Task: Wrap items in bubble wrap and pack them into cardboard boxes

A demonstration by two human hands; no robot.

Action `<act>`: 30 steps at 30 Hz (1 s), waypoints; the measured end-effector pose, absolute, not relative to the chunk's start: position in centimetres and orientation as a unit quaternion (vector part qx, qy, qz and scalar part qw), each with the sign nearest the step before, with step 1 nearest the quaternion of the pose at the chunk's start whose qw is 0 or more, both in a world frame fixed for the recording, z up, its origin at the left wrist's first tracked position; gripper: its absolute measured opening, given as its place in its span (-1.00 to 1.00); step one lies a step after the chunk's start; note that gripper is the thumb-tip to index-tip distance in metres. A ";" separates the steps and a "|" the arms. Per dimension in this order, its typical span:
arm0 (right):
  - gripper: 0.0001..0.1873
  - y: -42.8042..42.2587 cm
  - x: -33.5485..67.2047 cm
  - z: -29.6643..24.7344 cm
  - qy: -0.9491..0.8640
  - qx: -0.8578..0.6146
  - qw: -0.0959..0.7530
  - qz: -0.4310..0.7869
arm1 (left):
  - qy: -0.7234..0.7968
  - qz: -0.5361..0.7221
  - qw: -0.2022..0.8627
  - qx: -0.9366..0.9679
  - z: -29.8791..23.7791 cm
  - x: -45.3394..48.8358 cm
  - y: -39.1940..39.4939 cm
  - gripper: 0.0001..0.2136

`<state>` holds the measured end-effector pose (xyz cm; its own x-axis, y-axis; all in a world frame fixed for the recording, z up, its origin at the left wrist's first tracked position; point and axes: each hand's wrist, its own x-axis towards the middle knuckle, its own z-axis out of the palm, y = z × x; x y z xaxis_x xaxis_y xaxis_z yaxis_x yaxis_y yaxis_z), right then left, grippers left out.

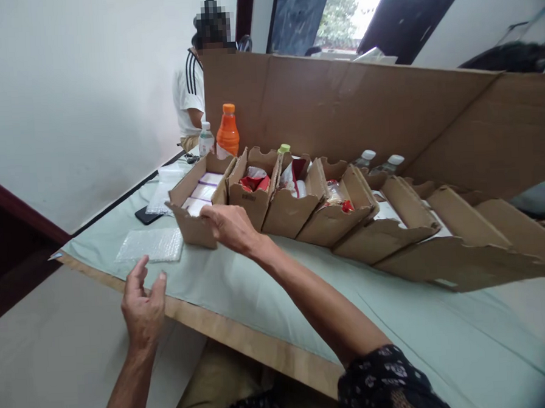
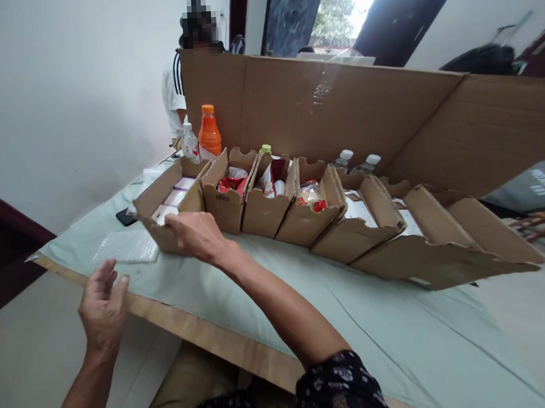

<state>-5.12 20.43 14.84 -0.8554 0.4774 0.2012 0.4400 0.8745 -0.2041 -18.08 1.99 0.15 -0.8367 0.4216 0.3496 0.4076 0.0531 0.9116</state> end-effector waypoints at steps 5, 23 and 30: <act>-0.82 16.6 3.6 14.3 -0.963 -0.172 0.165 0.127 | 0.648 0.719 0.054 0.245 0.0 -18.3 0.4 -0.38; -0.42 9.9 25.1 3.8 -0.743 -0.459 0.329 0.360 | 0.620 0.552 0.323 0.454 1.0 -7.1 3.1 -0.46; -0.44 15.0 24.4 3.9 -0.655 -0.567 0.421 0.270 | 0.541 0.536 0.324 0.560 4.2 -4.6 14.3 -0.31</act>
<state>24.43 15.00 3.88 -0.0031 0.9696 0.2446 0.5142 0.2113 -0.8312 -4.65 14.29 4.18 -0.1613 0.9547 0.2502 0.2584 -0.2039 0.9443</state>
